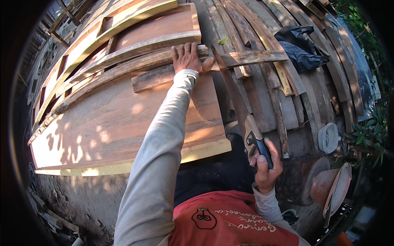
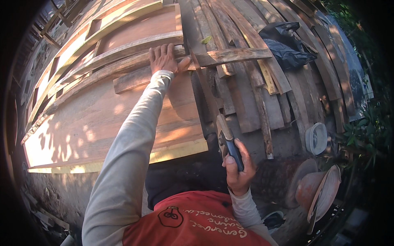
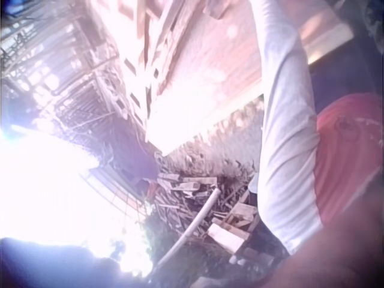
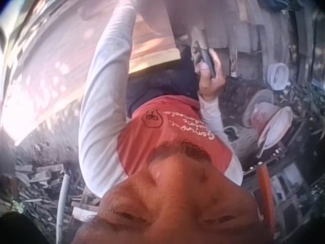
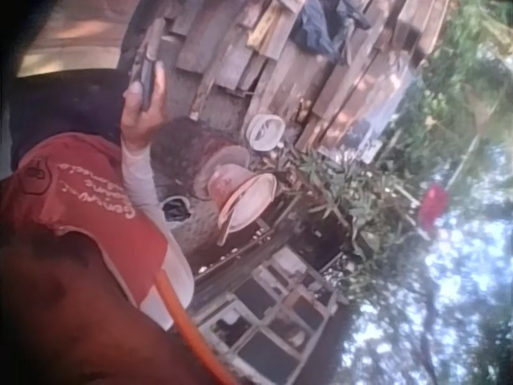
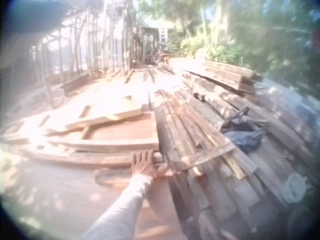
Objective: The person marks a wood plank with a pencil, saws it with a hand saw, and hammers nails into a wooden frame by hand.
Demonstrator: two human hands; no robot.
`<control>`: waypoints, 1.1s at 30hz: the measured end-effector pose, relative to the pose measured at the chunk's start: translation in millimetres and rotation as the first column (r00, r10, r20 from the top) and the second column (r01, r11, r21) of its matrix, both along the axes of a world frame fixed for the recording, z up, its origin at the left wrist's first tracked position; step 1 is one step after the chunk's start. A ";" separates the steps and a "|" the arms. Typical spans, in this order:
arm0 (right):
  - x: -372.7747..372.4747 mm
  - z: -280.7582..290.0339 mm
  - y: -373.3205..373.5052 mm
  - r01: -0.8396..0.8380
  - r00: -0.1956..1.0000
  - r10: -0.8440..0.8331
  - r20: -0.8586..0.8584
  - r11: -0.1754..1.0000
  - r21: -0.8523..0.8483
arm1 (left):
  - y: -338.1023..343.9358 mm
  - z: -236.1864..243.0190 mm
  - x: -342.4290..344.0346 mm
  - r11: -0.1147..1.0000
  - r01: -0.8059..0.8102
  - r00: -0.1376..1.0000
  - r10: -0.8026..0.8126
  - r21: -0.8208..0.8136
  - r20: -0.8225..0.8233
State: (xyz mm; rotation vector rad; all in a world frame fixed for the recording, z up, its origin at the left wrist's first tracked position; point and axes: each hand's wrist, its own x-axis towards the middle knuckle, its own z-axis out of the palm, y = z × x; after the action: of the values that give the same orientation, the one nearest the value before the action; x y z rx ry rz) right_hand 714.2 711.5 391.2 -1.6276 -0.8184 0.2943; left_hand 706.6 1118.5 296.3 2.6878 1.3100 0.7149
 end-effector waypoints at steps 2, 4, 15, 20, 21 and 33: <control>5.6 -1.5 -1.5 0.001 1.000 0.000 0.021 1.000 -0.013 | -14.8 16.2 16.2 0.996 -0.067 0.997 0.066 -0.065 -0.027; 6.9 -4.9 -3.3 0.005 0.999 -0.005 0.038 1.000 -0.017 | -17.9 20.2 20.6 0.981 -0.150 0.988 0.143 -0.120 -0.063; 35.3 -15.3 0.0 0.003 1.000 -0.004 0.019 1.000 0.010 | -3.4 8.8 39.0 0.990 -0.135 0.990 0.136 -0.048 0.026; 37.5 -16.6 0.0 -0.039 0.999 0.039 0.012 0.999 0.011 | -4.0 2.8 43.0 0.987 -0.157 0.986 0.159 -0.041 0.056; 37.1 -16.3 -1.0 -0.038 0.999 0.038 0.011 0.999 0.008 | -3.1 2.8 43.3 0.987 -0.156 0.986 0.158 -0.044 0.054; 57.6 -4.1 33.7 -0.104 0.994 0.106 0.012 0.990 -0.094 | -5.3 1.6 48.8 0.981 -0.177 0.984 0.177 -0.081 -0.012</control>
State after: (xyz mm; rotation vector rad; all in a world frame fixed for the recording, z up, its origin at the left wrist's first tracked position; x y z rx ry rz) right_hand 771.9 745.1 387.2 -1.6786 -0.9167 0.3983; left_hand 755.5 1113.2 297.9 2.5342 1.5593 0.6544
